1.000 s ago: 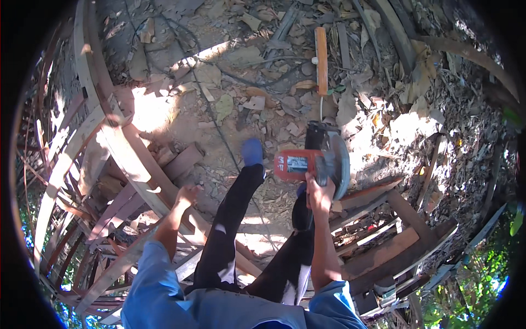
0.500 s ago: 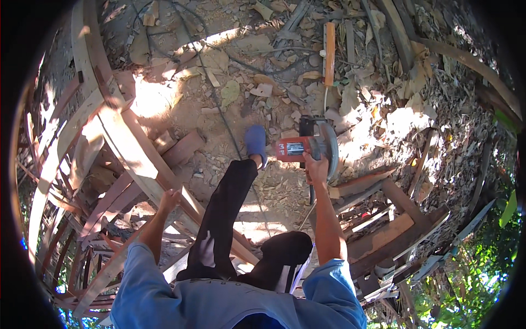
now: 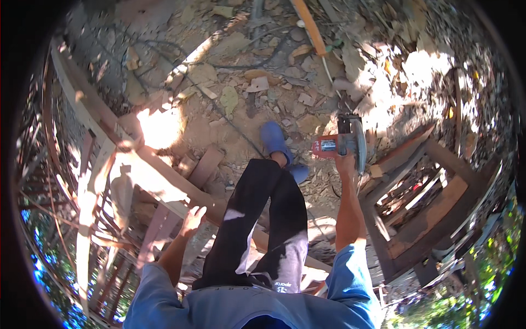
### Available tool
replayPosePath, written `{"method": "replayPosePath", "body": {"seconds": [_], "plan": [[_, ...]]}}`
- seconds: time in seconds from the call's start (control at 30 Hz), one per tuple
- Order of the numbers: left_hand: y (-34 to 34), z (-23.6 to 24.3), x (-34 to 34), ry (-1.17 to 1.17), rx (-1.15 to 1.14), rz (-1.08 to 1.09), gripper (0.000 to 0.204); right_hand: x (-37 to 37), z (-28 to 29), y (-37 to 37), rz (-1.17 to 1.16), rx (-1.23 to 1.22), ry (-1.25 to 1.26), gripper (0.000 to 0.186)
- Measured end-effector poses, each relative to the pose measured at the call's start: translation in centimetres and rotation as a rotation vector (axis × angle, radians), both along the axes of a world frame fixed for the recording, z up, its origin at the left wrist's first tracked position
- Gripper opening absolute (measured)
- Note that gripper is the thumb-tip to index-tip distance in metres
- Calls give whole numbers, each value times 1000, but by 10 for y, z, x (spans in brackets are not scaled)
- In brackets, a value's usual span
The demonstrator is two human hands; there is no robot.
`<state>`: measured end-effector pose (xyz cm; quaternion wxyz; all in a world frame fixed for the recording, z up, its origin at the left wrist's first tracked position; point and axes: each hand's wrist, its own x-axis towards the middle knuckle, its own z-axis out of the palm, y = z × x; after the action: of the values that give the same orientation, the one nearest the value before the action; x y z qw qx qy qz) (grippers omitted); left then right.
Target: The person measures and marks a wooden board with a square and pencil, cuts the board using a circular saw, uses a hammer to chisel a notch, and then positions and marks the board on a larger wooden frame structure.
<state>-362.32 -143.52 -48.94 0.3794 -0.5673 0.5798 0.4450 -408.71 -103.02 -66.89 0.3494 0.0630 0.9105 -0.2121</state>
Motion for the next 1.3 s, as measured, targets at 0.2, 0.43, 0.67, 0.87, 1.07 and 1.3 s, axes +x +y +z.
{"method": "replayPosePath", "body": {"seconds": [0.2,0.43,0.67,0.87,1.07,1.3], "plan": [[-14,16,46,-136,72,176,27,54,-32,18,-156,-49,157,46],[15,67,41,-325,30,-263,41,119,-73,39,2,7,295,42],[-22,73,-27,-200,-29,-586,38,134,-69,17,-20,96,400,66],[-109,81,-98,-105,-107,-860,36,140,5,24,-41,10,218,52],[-167,-29,-294,94,-315,-1119,25,120,55,6,-165,97,-252,37],[-203,-130,-497,571,-61,-935,33,33,8,-103,-149,133,-200,41]]}}
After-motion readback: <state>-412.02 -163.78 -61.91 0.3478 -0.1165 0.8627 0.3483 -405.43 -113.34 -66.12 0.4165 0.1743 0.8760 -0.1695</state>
